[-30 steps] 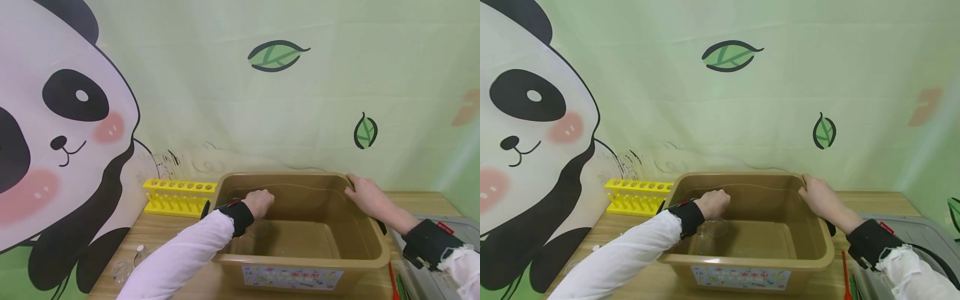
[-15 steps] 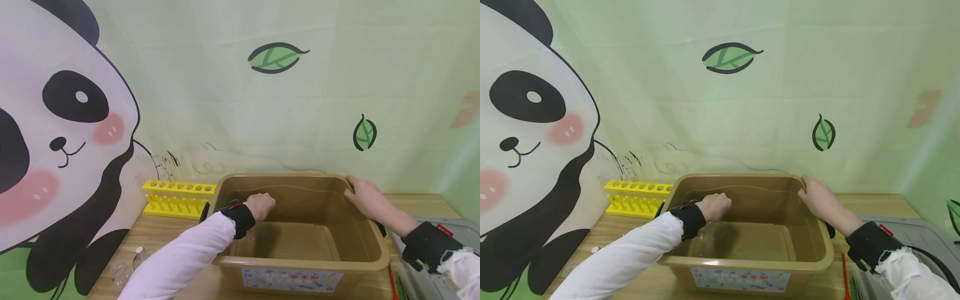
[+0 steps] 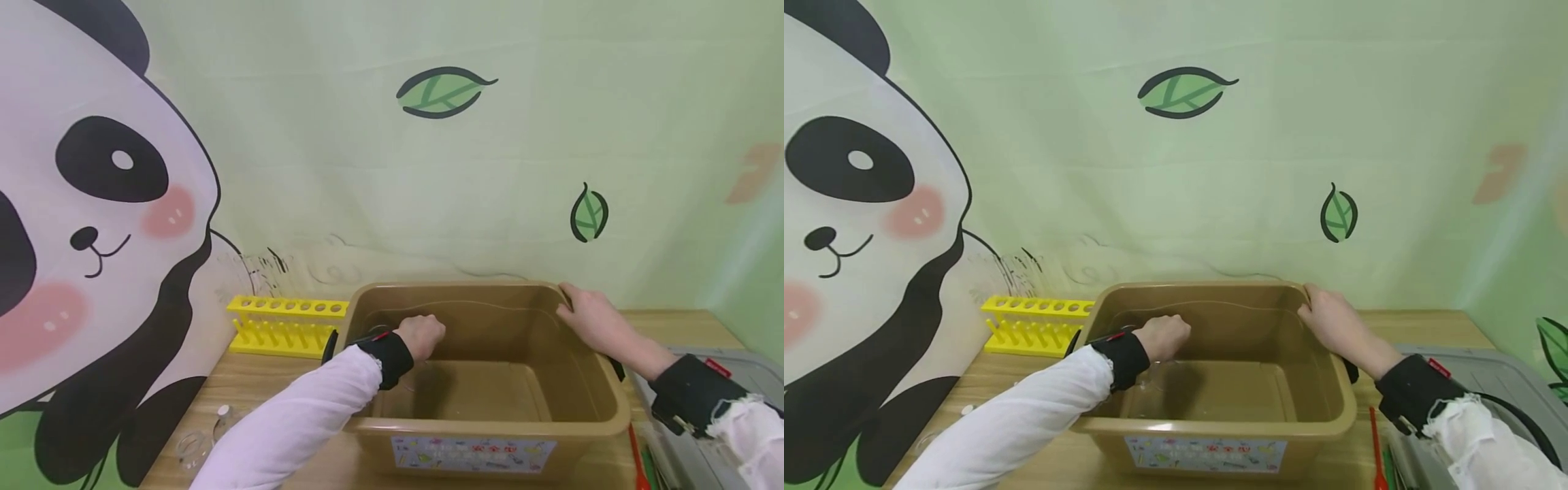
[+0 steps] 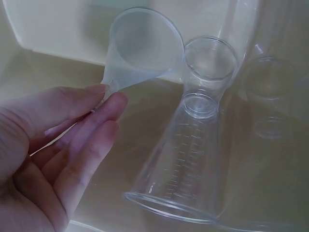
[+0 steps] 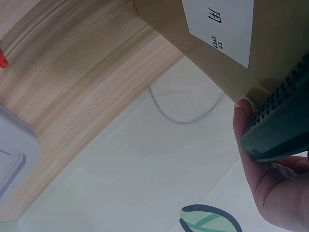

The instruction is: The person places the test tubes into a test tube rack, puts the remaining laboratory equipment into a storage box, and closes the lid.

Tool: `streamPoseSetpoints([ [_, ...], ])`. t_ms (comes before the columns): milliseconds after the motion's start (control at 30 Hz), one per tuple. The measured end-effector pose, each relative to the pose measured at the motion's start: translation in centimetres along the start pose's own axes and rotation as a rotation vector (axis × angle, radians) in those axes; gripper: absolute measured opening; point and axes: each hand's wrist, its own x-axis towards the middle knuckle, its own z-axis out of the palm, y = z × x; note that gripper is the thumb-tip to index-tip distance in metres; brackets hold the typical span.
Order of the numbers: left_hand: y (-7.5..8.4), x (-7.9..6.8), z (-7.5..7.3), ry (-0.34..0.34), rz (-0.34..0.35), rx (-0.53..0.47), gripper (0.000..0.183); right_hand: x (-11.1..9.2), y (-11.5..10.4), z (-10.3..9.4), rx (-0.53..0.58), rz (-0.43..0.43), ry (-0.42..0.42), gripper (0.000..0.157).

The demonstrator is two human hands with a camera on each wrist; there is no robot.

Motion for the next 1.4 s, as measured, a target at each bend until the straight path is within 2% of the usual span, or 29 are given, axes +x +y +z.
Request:
streamPoseSetpoints([
  [300,0.0,0.0,0.0,-0.002,0.005,0.018,0.011,0.1,-0.1,0.0,0.000,-0.009,0.002,0.031],
  [633,-0.2,0.0,-1.2,0.034,0.018,0.005,0.007,0.2,-0.1,-0.1,0.008,-0.007,0.002,0.029],
  [967,-0.1,0.1,-3.4,0.033,-0.003,0.038,0.006,0.1,-0.3,-0.1,0.006,0.012,-0.015,0.032],
  [1233,-0.4,-0.8,-5.7,0.033,0.005,0.000,0.014,0.1,-0.2,0.1,0.004,-0.003,0.008,0.029],
  [1400,-0.5,-1.5,-7.0,0.061,0.029,-0.014,0.006,0.1,-0.2,0.1,-0.003,-0.003,0.015,0.033],
])
